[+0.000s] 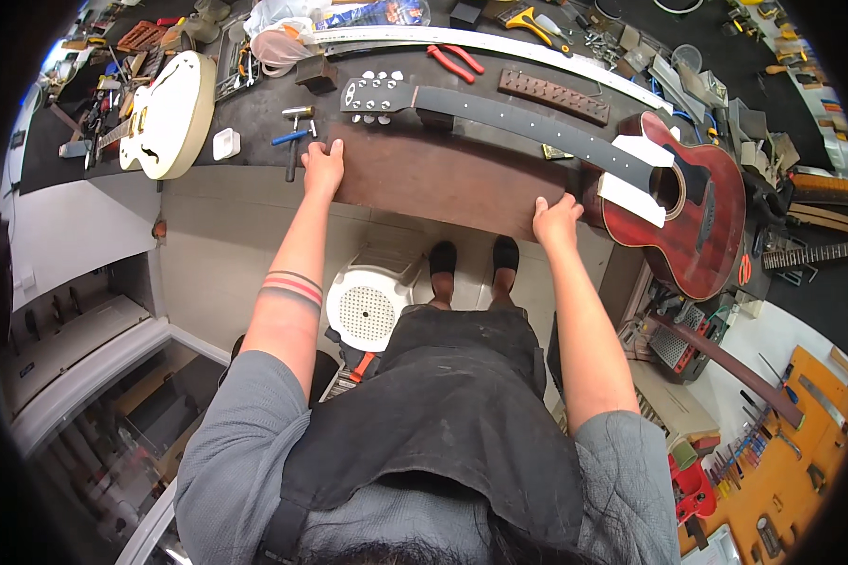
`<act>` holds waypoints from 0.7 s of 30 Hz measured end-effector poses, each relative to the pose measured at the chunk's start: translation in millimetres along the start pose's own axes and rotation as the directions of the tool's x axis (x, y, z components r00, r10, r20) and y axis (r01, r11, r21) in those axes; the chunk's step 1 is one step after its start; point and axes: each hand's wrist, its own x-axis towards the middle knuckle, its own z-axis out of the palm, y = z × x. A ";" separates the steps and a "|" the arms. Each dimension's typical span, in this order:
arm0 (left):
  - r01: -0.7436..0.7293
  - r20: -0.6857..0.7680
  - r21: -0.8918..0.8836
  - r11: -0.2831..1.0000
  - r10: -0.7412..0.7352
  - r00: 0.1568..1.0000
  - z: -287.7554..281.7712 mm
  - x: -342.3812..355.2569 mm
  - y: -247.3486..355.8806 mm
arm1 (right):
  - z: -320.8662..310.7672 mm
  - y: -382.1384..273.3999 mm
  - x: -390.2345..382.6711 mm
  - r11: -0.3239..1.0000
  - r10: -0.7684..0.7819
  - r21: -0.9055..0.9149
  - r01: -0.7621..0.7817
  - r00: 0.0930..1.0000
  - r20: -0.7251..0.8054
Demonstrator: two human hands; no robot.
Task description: The person works on a guitar neck in a workshop, using sandpaper to smooth the fretboard and a small metal file to shape a fret. The person also handles a wooden block and a red acoustic guitar body, moving them around the workbench.
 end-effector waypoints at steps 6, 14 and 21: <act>-0.021 -0.090 -0.359 0.933 -0.012 0.996 3.4 -13.1 -17.6 | 26.5 2.4 -16.9 0.809 0.233 0.570 -0.145 0.969 -0.084; 0.057 0.014 -0.946 0.319 -0.137 0.991 -49.2 -106.6 -63.6 | 9.3 48.5 -65.0 0.051 0.093 0.993 -0.103 0.991 0.098; 0.103 0.104 -0.994 0.022 0.023 0.994 -76.6 -133.6 -120.2 | -36.7 42.0 -103.7 -0.132 -0.087 0.976 -0.173 0.983 0.163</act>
